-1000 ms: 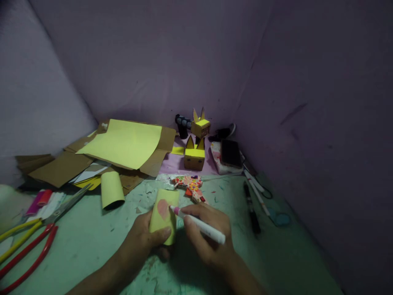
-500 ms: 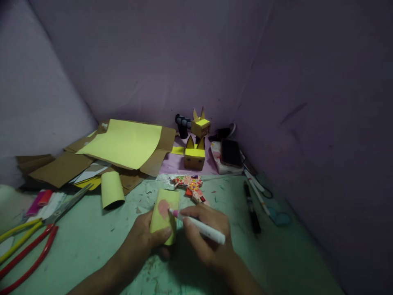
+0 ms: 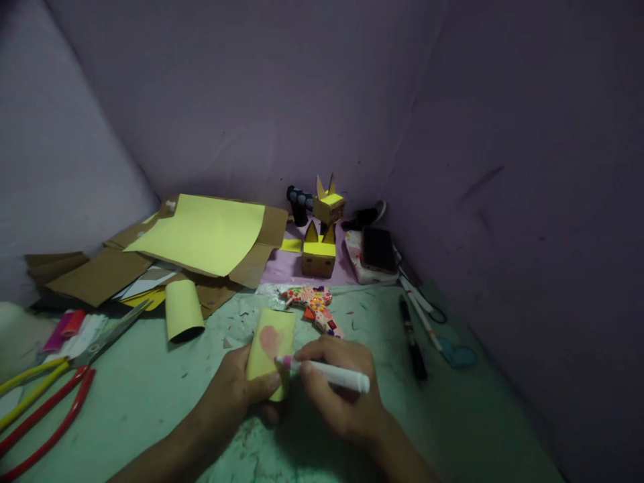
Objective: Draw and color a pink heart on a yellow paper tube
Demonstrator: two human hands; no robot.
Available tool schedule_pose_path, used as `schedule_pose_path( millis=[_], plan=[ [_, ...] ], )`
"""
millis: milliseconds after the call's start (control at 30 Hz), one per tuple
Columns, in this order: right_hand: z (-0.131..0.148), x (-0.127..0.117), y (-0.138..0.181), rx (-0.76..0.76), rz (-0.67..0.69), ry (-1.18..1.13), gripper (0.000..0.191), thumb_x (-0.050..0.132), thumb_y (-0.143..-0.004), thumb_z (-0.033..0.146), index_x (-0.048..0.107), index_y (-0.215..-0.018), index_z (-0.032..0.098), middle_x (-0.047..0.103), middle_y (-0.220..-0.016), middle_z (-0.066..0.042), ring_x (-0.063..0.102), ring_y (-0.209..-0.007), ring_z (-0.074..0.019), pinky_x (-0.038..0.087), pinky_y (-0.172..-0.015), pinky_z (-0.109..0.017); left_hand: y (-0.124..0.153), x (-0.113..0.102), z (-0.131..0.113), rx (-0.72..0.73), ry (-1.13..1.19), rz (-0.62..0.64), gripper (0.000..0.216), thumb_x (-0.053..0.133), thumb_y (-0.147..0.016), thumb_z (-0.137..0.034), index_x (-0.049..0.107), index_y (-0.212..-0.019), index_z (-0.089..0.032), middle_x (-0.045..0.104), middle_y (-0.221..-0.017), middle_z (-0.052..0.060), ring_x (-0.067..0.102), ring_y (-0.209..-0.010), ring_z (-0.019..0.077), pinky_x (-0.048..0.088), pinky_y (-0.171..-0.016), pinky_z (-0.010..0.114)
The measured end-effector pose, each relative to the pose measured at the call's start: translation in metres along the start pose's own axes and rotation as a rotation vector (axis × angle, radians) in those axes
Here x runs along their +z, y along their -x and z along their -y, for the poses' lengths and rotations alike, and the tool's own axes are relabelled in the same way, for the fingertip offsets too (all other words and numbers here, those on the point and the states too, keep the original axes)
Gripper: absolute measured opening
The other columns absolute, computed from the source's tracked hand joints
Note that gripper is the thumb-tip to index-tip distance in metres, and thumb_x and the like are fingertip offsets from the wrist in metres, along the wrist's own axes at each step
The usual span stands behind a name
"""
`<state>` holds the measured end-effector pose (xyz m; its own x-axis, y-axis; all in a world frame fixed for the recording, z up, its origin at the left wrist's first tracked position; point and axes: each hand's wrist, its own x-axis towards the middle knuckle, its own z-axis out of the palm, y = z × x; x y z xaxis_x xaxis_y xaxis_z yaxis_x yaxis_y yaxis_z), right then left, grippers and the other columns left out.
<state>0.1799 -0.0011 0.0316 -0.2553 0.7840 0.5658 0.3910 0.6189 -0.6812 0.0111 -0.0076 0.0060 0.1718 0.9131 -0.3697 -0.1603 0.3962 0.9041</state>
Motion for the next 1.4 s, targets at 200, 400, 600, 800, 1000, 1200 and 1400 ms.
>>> schedule_pose_path(
  millis=[200,400,600,800,1000,1200,1400],
  plan=[
    [0.000,0.000,-0.001,0.018,-0.022,-0.002,0.020,0.052,-0.081,0.020,0.069,-0.074,0.015,0.070,-0.059,-0.005,0.064,-0.048,-0.0159,0.045,-0.046,-0.024,-0.001,-0.002,0.004,0.011,0.005,0.009,0.042,0.075,-0.053,-0.038,0.058,-0.080,-0.010,0.060,-0.055,0.003,0.055,-0.042,0.0133,0.046,-0.035,0.022],
    [-0.001,0.001,-0.001,-0.007,0.001,-0.003,0.020,0.052,-0.080,0.019,0.069,-0.071,0.014,0.068,-0.056,-0.004,0.062,-0.046,-0.0144,0.044,-0.045,-0.023,0.002,0.000,-0.001,-0.020,-0.017,0.009,0.042,0.074,-0.051,-0.038,0.057,-0.078,-0.011,0.058,-0.054,0.002,0.054,-0.041,0.0130,0.045,-0.035,0.022],
    [-0.002,0.003,-0.002,-0.019,0.009,-0.033,0.019,0.052,-0.081,0.018,0.070,-0.077,0.014,0.070,-0.061,-0.005,0.064,-0.050,-0.0141,0.046,-0.048,-0.023,0.005,0.002,-0.006,-0.023,0.000,0.010,0.040,0.076,-0.053,-0.037,0.059,-0.078,-0.011,0.059,-0.054,0.003,0.054,-0.041,0.0123,0.045,-0.035,0.021],
    [-0.003,-0.001,0.000,-0.006,0.038,-0.009,0.021,0.051,-0.080,0.020,0.068,-0.070,0.016,0.067,-0.054,-0.003,0.060,-0.044,-0.0144,0.042,-0.044,-0.024,0.002,0.000,-0.004,-0.036,-0.018,0.021,0.040,0.076,-0.053,-0.038,0.057,-0.076,-0.012,0.061,-0.052,0.004,0.057,-0.042,0.0148,0.046,-0.035,0.022],
    [-0.002,-0.001,-0.001,-0.027,0.013,-0.008,0.019,0.051,-0.082,0.018,0.070,-0.078,0.015,0.070,-0.061,-0.005,0.063,-0.051,-0.0155,0.045,-0.049,-0.026,0.000,-0.001,0.000,-0.036,0.018,0.031,0.042,0.078,-0.051,-0.038,0.059,-0.078,-0.012,0.061,-0.051,0.003,0.057,-0.041,0.0144,0.045,-0.033,0.021],
    [-0.003,0.000,-0.001,-0.020,0.038,-0.006,0.020,0.050,-0.081,0.019,0.068,-0.073,0.016,0.069,-0.059,-0.004,0.061,-0.048,-0.0156,0.043,-0.046,-0.027,0.002,0.000,-0.001,-0.044,0.000,0.021,0.043,0.077,-0.051,-0.037,0.058,-0.078,-0.011,0.060,-0.054,0.003,0.056,-0.041,0.0131,0.046,-0.034,0.021],
    [-0.001,0.001,-0.001,-0.029,0.065,-0.015,0.020,0.049,-0.082,0.019,0.068,-0.077,0.017,0.071,-0.063,-0.004,0.064,-0.052,-0.0161,0.046,-0.049,-0.028,0.001,-0.001,-0.002,-0.032,-0.011,0.007,0.040,0.076,-0.052,-0.036,0.058,-0.078,-0.011,0.060,-0.053,0.002,0.055,-0.041,0.0131,0.045,-0.034,0.021]
  ],
)
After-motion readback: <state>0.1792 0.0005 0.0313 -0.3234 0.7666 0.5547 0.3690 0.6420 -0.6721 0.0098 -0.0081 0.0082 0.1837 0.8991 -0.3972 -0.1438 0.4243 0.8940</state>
